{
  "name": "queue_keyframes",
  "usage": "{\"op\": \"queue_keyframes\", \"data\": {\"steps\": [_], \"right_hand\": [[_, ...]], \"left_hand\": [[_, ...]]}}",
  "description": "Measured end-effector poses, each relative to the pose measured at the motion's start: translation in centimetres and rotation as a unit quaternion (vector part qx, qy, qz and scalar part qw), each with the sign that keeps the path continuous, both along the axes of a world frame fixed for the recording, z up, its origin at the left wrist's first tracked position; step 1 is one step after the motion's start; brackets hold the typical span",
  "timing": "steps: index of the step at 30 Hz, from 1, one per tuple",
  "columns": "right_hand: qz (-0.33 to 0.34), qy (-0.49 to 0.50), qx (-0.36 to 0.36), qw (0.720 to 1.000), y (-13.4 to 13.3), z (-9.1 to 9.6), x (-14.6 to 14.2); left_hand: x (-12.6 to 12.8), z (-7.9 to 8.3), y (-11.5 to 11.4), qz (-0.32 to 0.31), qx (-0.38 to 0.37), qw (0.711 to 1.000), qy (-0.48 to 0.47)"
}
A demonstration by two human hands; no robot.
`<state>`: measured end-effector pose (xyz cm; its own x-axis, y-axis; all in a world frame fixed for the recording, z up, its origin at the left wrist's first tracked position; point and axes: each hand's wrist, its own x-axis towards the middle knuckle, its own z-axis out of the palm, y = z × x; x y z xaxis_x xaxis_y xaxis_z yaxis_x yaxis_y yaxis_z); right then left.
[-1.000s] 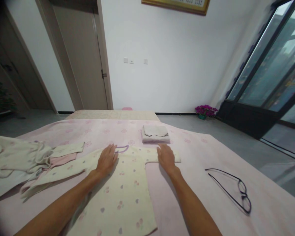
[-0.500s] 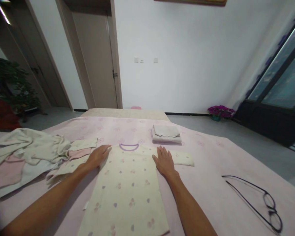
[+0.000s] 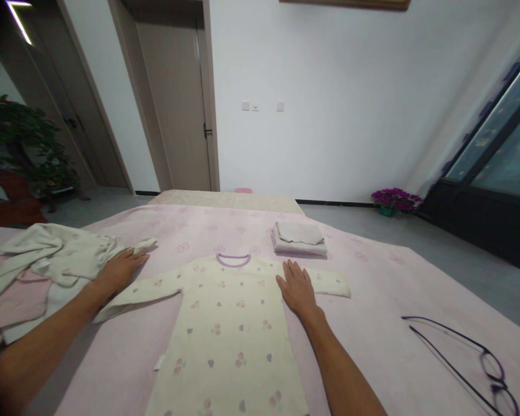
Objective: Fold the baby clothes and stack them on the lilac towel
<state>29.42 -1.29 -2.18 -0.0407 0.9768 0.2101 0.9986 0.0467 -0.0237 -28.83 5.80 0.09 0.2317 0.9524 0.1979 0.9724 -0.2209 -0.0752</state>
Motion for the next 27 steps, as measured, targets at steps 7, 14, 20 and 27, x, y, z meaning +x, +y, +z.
{"op": "queue_keyframes", "data": {"steps": [7,14,20,27], "right_hand": [[0.001,-0.010,0.002,1.000,0.0,-0.1,0.1],[0.007,-0.013,0.005,1.000,0.2,-0.3,0.5],[0.004,-0.014,0.006,1.000,0.4,-0.7,0.6],[-0.005,-0.021,0.006,1.000,0.4,-0.5,0.2]], "left_hand": [[0.2,1.2,-1.1,-0.021,-0.027,0.999,-0.007],[-2.8,2.2,-3.0,-0.089,-0.050,0.995,0.014],[-8.1,2.3,-4.6,-0.124,-0.055,0.991,0.006],[-5.1,1.5,-6.4,-0.047,-0.036,0.996,-0.064]]}}
